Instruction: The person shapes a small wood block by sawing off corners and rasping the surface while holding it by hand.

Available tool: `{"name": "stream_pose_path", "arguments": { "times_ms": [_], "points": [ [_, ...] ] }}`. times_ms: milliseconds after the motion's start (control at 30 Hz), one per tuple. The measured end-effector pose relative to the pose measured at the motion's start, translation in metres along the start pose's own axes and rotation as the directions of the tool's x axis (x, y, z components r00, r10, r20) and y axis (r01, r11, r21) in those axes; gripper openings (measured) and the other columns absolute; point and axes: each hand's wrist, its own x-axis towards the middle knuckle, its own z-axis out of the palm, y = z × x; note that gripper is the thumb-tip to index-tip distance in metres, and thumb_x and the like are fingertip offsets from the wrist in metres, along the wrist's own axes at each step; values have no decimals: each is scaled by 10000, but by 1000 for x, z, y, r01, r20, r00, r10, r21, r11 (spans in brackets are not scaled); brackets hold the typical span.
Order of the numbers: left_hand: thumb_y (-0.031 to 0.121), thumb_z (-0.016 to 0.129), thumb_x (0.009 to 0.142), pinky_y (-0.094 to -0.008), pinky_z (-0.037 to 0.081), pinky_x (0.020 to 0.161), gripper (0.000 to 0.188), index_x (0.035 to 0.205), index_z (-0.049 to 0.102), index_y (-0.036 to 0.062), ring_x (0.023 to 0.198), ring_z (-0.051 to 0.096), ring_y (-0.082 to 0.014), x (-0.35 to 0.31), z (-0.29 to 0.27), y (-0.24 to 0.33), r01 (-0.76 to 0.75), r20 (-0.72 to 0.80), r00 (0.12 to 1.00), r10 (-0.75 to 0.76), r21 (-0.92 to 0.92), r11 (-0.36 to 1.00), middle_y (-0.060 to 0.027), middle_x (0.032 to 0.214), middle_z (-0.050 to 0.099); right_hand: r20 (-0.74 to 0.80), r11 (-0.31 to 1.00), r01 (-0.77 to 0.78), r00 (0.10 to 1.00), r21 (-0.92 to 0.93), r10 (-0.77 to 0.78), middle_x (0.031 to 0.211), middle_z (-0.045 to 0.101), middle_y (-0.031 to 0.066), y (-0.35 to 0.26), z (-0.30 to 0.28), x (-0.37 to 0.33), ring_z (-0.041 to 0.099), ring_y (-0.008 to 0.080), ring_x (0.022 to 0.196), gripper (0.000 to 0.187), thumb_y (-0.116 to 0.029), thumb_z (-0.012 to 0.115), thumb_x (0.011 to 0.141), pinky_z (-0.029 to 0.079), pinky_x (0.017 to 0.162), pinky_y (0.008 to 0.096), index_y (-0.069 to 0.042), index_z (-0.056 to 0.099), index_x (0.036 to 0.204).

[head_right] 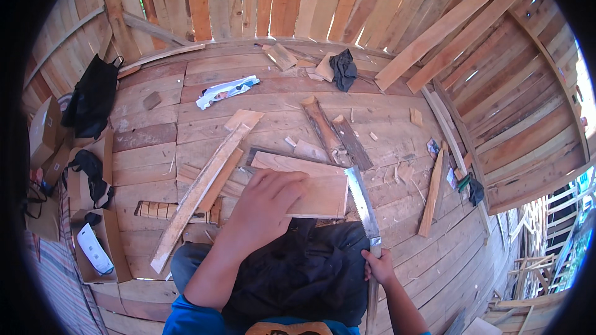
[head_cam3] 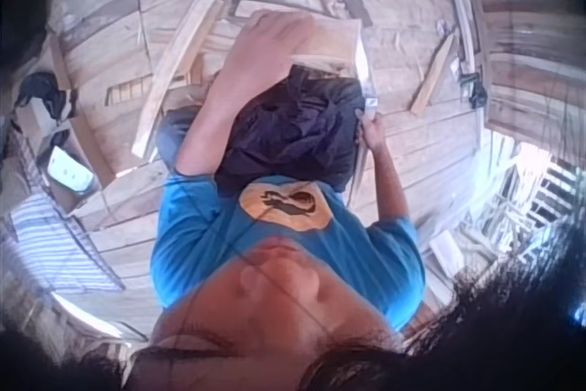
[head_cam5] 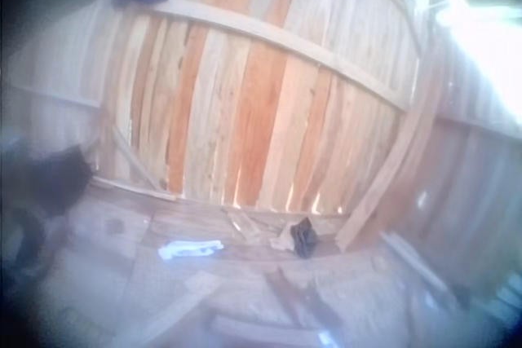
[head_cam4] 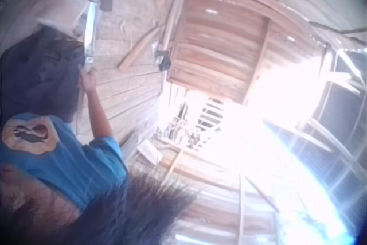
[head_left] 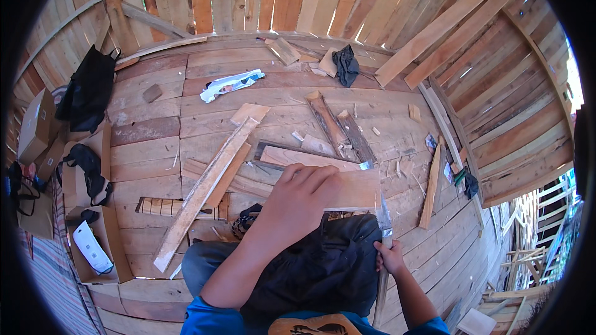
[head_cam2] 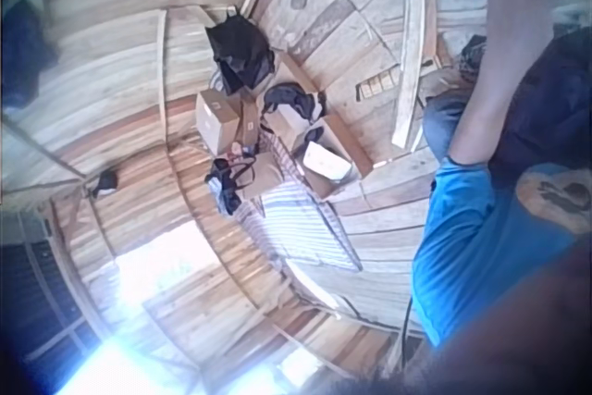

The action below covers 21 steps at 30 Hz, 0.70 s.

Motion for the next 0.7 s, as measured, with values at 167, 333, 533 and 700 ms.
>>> {"name": "stream_pose_path", "arguments": {
  "times_ms": [167,333,533,700],
  "points": [
    [215,688,832,-445,485,720,313,1057,534,61,853,622,-404,-2,-9,0,369,290,905,-311,-172,913,-190,903,659,6,1000,-5,1000,10,5,464,480,48,3,-1,2,493,158,347,376,-202,644,913,456,346,324,-59,474,610],
    [278,680,858,-463,482,691,387,1113,509,43,852,618,-436,2,-11,-3,434,338,874,-350,-218,874,-230,853,641,4,1000,-10,1000,20,10,462,481,49,3,-2,2,495,157,347,380,-205,647,912,457,346,321,-60,475,606],
    [280,673,871,-425,490,687,395,1116,498,24,844,639,-417,-2,-2,-15,447,329,872,-363,-235,863,-250,856,636,14,1000,10,1000,18,-10,460,481,49,6,-4,5,495,158,346,378,-204,648,908,457,345,320,-63,478,601],
    [218,687,873,-338,493,722,373,1120,496,15,858,652,-234,-3,2,-17,511,365,854,-372,-446,735,-181,899,654,10,1000,-3,1000,25,3,462,484,51,6,-4,3,498,159,347,375,-205,649,906,458,344,323,-63,480,603]
  ]
}}
